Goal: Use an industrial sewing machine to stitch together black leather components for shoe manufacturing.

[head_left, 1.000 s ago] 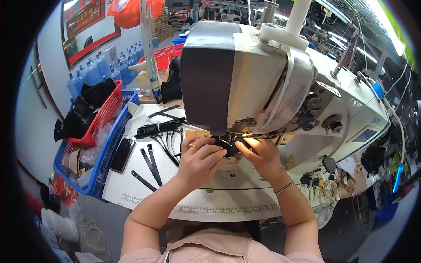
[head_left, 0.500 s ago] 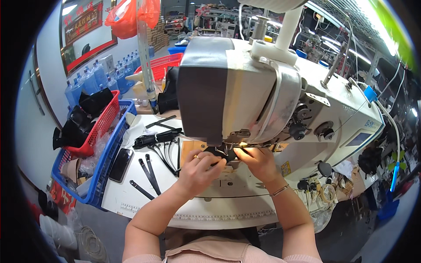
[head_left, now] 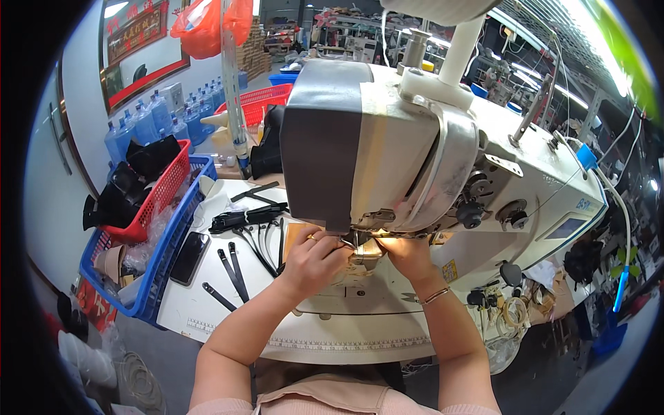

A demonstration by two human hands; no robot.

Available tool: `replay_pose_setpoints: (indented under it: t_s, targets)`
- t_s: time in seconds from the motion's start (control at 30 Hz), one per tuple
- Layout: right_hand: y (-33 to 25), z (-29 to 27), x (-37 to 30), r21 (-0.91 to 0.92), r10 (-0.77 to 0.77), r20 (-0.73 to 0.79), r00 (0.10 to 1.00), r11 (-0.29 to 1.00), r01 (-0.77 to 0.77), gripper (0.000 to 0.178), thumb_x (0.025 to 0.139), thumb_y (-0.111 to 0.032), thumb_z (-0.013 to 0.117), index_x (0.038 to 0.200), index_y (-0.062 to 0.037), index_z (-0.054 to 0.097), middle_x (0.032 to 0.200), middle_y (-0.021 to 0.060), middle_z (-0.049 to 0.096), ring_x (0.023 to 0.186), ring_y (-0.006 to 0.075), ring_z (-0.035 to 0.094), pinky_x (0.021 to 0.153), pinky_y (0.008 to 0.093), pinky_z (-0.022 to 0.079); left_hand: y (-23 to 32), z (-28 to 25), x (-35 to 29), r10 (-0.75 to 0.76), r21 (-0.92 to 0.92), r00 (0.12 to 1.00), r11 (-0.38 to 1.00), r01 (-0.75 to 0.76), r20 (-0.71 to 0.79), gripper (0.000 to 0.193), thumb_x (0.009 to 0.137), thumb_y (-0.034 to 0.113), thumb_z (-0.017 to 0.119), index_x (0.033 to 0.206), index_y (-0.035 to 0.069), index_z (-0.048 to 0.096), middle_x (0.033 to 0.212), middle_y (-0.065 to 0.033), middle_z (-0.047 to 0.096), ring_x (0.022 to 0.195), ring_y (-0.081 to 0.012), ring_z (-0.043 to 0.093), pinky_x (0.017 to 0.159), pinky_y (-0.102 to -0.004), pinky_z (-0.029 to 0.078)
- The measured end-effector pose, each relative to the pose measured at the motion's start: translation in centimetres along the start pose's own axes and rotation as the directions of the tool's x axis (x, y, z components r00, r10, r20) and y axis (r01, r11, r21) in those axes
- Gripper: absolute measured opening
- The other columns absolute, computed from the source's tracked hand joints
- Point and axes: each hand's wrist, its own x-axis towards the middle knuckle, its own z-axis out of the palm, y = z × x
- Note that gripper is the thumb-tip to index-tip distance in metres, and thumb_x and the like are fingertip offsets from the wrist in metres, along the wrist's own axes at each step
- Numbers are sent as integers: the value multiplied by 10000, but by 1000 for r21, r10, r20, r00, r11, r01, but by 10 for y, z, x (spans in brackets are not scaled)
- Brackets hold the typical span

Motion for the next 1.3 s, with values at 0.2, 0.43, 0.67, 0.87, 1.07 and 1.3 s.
replay_pose_setpoints:
  t_s: [0.2,0.43,0.67,0.87,1.07,1.3]
  targets:
    - [4,6,-8,5,31,-4,1000,1000,-31,344,666,-5,662,975,-152,698,1019,80,649,991,301,589,917,435,428,0,1,1,-46,-19,999,999,46,-16,171,647,72,662,796,93,582,804,-27,602,752,-191,607,745,-336,460]
    - [15,22,-18,1,71,-47,996,997,-71,196,677,-78,667,862,-140,688,717,77,617,577,287,579,529,380,461,-1,3,-8,-225,65,973,973,221,61,247,612,14,691,846,67,634,820,-49,643,758,-228,614,706,-334,462]
    - [10,26,-18,-91,215,-38,976,972,-218,163,678,-76,717,841,-71,709,888,99,672,838,284,631,812,402,482,-3,1,-7,-170,73,982,984,164,81,218,647,-7,641,841,88,665,828,-33,646,753,-218,612,694,-331,458]
    - [-7,-1,-11,24,-13,-146,989,1000,16,376,639,55,620,981,-97,659,880,70,669,778,245,636,695,344,515,13,-19,-15,-68,110,987,993,52,149,382,703,101,580,1064,190,672,938,6,620,823,-162,589,716,-304,415]
    - [-20,-16,-14,-40,-89,-141,986,996,84,370,649,7,611,1006,-83,645,914,50,609,780,215,595,684,340,503,23,-29,-21,-66,105,984,993,49,164,446,692,106,571,1117,215,654,940,0,613,860,-165,580,741,-311,422]
    - [-22,-18,-13,-83,-109,-110,988,992,100,351,670,-69,620,1020,-76,643,901,38,600,771,191,572,671,319,495,24,-31,-19,-69,94,983,994,54,169,454,661,88,590,1091,207,671,927,-2,612,862,-178,582,750,-324,425]
